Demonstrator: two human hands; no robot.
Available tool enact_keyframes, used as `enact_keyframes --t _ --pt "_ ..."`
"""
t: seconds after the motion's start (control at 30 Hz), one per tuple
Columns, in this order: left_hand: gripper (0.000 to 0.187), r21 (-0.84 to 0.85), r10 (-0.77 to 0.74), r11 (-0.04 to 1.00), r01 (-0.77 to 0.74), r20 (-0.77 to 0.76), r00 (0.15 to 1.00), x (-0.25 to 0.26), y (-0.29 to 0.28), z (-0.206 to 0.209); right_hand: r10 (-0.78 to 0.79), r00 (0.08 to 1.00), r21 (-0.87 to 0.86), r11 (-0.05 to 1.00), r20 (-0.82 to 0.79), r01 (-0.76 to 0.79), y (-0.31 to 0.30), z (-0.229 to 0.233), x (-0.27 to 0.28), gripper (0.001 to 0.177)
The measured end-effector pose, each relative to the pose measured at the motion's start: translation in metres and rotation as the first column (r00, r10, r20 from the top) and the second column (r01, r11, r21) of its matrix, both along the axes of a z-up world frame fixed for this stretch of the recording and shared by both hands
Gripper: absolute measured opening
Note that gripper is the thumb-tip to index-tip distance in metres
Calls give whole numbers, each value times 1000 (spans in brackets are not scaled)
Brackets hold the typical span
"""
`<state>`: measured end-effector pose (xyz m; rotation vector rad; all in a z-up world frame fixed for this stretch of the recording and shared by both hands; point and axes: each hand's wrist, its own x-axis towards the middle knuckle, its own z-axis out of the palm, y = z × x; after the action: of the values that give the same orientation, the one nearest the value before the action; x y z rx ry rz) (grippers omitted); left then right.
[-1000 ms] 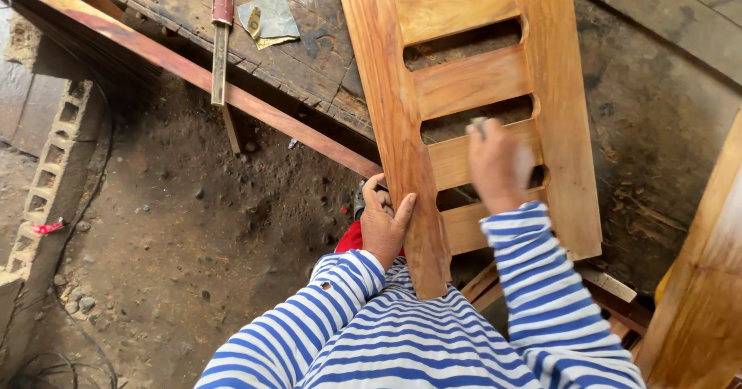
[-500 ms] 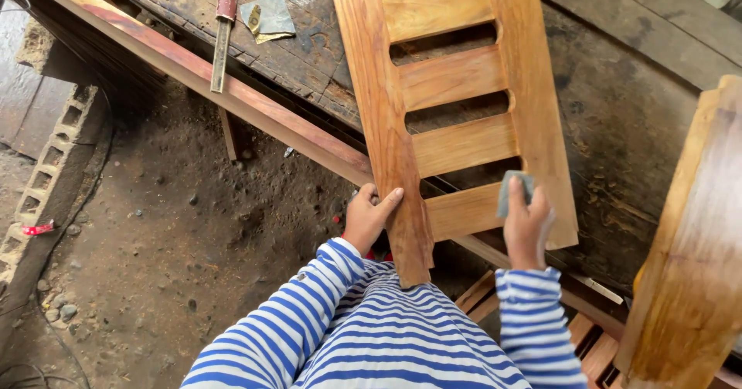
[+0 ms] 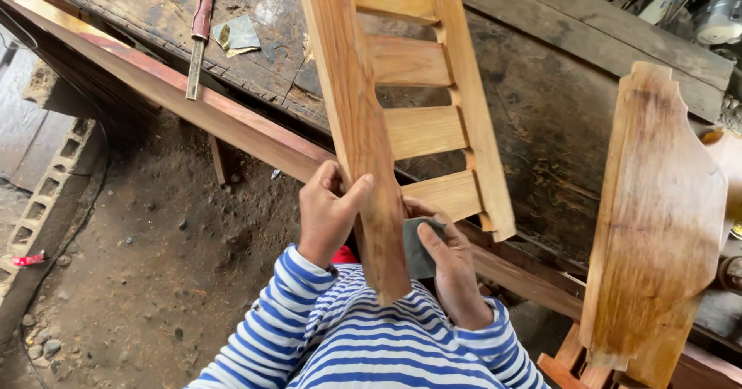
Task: The person sands a wooden chair backrest using a sanding block. They work on the flat surfaces and the edges of the slats, rotating the piece to access different sides.
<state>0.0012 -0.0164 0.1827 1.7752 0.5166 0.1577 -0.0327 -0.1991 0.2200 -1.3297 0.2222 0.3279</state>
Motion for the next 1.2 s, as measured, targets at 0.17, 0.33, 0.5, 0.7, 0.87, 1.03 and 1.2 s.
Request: enact_keyframes --t 0.17,0.33,0.5,0.7,0.87,1.03,1.2 --pt "38 227 -82 973 46 154 985 13 -23 65 48 993 53 997 105 -53 -14 30 -5 40" --pt "33 456 -304 876 157 269 914 32 -65 97 -72 980 209 977 185 32 -57 66 6 53" --pt "47 403 -403 873 274 279 872 54 -118 112 10 829 -75 996 559 39 -79 115 9 23" --pt "50 -88 -535 793 603 375 757 64 -150 113 20 935 -442 885 355 149 -107 140 26 44" --pt "37 -140 -579 690 710 483 657 58 -167 113 314 777 -767 562 545 311 -139 125 32 32" --pt "33 -90 -606 637 766 555 569 63 -177 107 20 882 -836 331 470 438 -135 119 18 27" --pt "29 -219 -604 586 781 525 600 68 -176 96 7 844 -799 326 537 506 -121 111 16 30"
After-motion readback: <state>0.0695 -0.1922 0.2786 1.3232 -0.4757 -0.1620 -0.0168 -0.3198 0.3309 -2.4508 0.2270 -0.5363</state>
